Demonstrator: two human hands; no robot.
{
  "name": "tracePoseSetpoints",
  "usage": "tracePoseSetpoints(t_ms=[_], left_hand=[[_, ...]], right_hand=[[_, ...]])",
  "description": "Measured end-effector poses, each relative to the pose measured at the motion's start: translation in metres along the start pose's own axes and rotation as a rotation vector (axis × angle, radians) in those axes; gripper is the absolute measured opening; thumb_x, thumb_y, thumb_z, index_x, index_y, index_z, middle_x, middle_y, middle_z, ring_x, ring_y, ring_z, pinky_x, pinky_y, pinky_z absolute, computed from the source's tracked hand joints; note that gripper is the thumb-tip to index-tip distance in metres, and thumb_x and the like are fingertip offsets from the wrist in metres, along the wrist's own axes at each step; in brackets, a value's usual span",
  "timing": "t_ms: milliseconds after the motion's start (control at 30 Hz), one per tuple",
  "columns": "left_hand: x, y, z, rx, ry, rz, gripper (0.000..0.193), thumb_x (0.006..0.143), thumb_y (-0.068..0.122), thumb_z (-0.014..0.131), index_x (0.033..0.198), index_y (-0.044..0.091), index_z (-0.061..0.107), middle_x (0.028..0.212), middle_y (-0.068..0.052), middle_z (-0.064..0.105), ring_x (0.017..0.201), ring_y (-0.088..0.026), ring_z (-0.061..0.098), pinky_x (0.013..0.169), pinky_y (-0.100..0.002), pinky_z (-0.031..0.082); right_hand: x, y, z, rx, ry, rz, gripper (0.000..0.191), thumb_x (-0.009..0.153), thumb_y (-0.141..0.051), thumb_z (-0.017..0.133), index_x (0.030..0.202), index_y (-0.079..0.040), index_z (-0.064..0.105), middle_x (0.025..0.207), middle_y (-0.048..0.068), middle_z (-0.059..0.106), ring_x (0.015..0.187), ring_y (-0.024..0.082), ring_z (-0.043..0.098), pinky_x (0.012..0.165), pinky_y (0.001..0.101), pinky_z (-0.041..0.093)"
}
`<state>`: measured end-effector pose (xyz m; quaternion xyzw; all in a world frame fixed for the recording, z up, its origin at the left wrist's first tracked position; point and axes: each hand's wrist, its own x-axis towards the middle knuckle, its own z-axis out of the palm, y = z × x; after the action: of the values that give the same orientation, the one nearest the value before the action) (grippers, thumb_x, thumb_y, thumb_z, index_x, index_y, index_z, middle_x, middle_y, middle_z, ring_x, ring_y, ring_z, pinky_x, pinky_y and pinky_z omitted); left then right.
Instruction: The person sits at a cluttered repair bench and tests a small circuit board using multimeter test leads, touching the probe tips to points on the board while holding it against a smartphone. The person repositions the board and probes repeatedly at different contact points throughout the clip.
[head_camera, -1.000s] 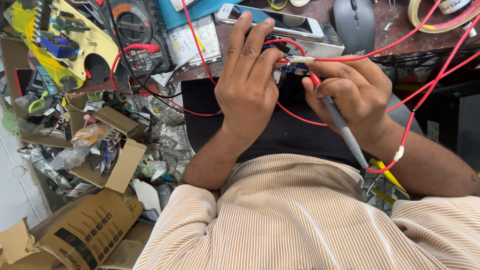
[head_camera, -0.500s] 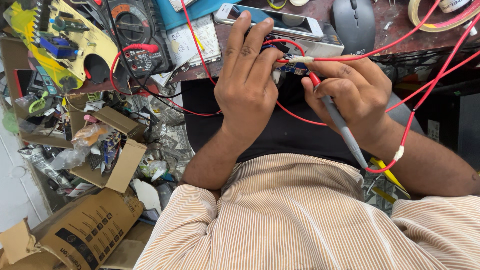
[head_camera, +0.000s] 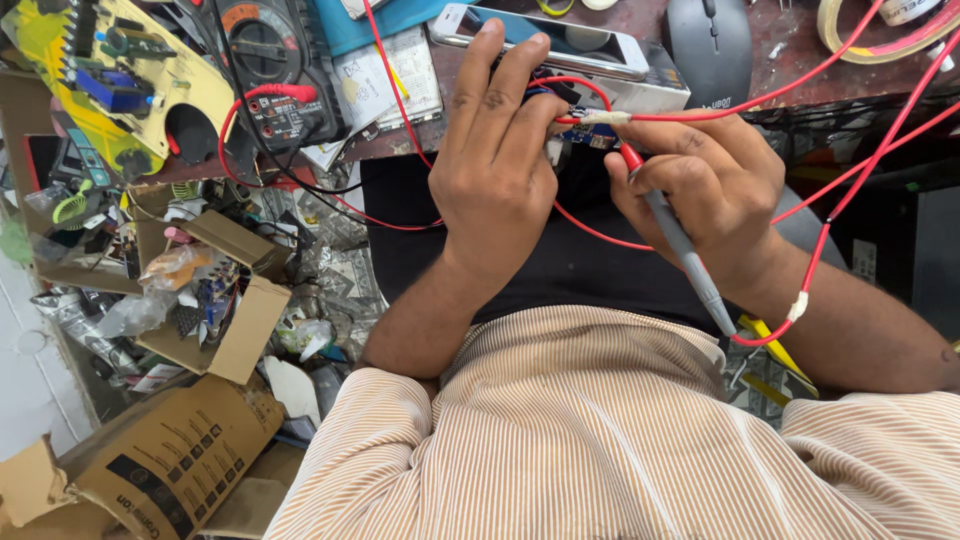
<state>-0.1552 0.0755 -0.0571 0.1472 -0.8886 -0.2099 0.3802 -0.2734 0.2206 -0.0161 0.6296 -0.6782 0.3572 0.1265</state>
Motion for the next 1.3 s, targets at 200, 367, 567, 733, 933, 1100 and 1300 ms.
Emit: tracePoseSetpoints(t_ms=[200, 367, 567, 733, 933, 1100, 1300], left_hand=[[0.0029, 0.0003, -0.0019, 0.0, -0.003, 0.006, 0.008, 0.096, -0.003, 0.075, 0.101, 0.001, 0.072, 0.14, -0.008, 0.064, 0.143, -0.033, 0.055, 0.11, -0.038, 0.054], [0.003, 0.0003, -0.0019, -0.017, -0.007, -0.002, 0.008, 0.095, -0.004, 0.074, 0.101, 0.001, 0.072, 0.139, -0.009, 0.064, 0.143, -0.034, 0.055, 0.111, -0.039, 0.054], [0.0023, -0.0004, -0.0009, 0.002, 0.002, 0.002, 0.008, 0.096, -0.004, 0.074, 0.101, 0.001, 0.072, 0.139, -0.008, 0.064, 0.143, -0.033, 0.055, 0.111, -0.037, 0.055], [0.0021, -0.0008, 0.0006, -0.004, 0.013, 0.002, 0.008, 0.096, -0.004, 0.075, 0.099, 0.002, 0.072, 0.139, -0.007, 0.064, 0.143, -0.032, 0.055, 0.111, -0.038, 0.055], [0.0009, -0.0001, -0.0006, -0.003, 0.0, -0.005, 0.009, 0.095, -0.004, 0.074, 0.1, 0.003, 0.072, 0.14, -0.006, 0.064, 0.143, -0.033, 0.055, 0.11, -0.038, 0.055], [0.0008, -0.0005, -0.0006, -0.006, -0.002, -0.008, 0.01, 0.095, -0.005, 0.074, 0.101, 0.003, 0.072, 0.14, -0.006, 0.064, 0.143, -0.032, 0.055, 0.11, -0.037, 0.055], [0.0001, -0.0014, -0.0004, -0.006, -0.003, -0.004, 0.009, 0.095, -0.005, 0.074, 0.101, 0.002, 0.072, 0.14, -0.007, 0.064, 0.143, -0.033, 0.055, 0.111, -0.038, 0.054]], right_hand=[[0.0013, -0.0007, -0.0008, 0.009, 0.014, 0.001, 0.035, 0.092, 0.005, 0.081, 0.095, -0.003, 0.047, 0.104, 0.018, 0.073, 0.09, 0.036, 0.072, 0.071, 0.041, 0.056], [0.0009, -0.0005, -0.0021, 0.011, -0.001, 0.013, 0.034, 0.091, 0.004, 0.082, 0.093, -0.003, 0.048, 0.102, 0.018, 0.073, 0.089, 0.035, 0.072, 0.069, 0.0411, 0.055], [0.0011, -0.0007, -0.002, 0.002, 0.001, 0.002, 0.034, 0.092, 0.004, 0.082, 0.093, -0.002, 0.049, 0.102, 0.018, 0.073, 0.089, 0.035, 0.071, 0.069, 0.0403, 0.055], [0.0001, -0.0005, -0.0021, 0.001, -0.005, 0.011, 0.034, 0.091, 0.003, 0.082, 0.093, -0.003, 0.049, 0.102, 0.017, 0.073, 0.089, 0.034, 0.071, 0.069, 0.0402, 0.055], [-0.0011, -0.0008, -0.0013, -0.009, 0.001, 0.005, 0.034, 0.092, 0.003, 0.082, 0.093, -0.003, 0.049, 0.103, 0.017, 0.073, 0.09, 0.034, 0.071, 0.069, 0.0396, 0.055], [-0.0011, -0.001, -0.0008, -0.008, -0.001, 0.007, 0.034, 0.091, 0.003, 0.082, 0.093, -0.003, 0.049, 0.102, 0.017, 0.073, 0.089, 0.033, 0.071, 0.068, 0.0398, 0.054], [-0.0013, -0.0016, -0.001, -0.01, -0.004, 0.011, 0.035, 0.091, 0.003, 0.083, 0.091, -0.003, 0.049, 0.102, 0.017, 0.074, 0.089, 0.033, 0.071, 0.068, 0.0395, 0.055]])
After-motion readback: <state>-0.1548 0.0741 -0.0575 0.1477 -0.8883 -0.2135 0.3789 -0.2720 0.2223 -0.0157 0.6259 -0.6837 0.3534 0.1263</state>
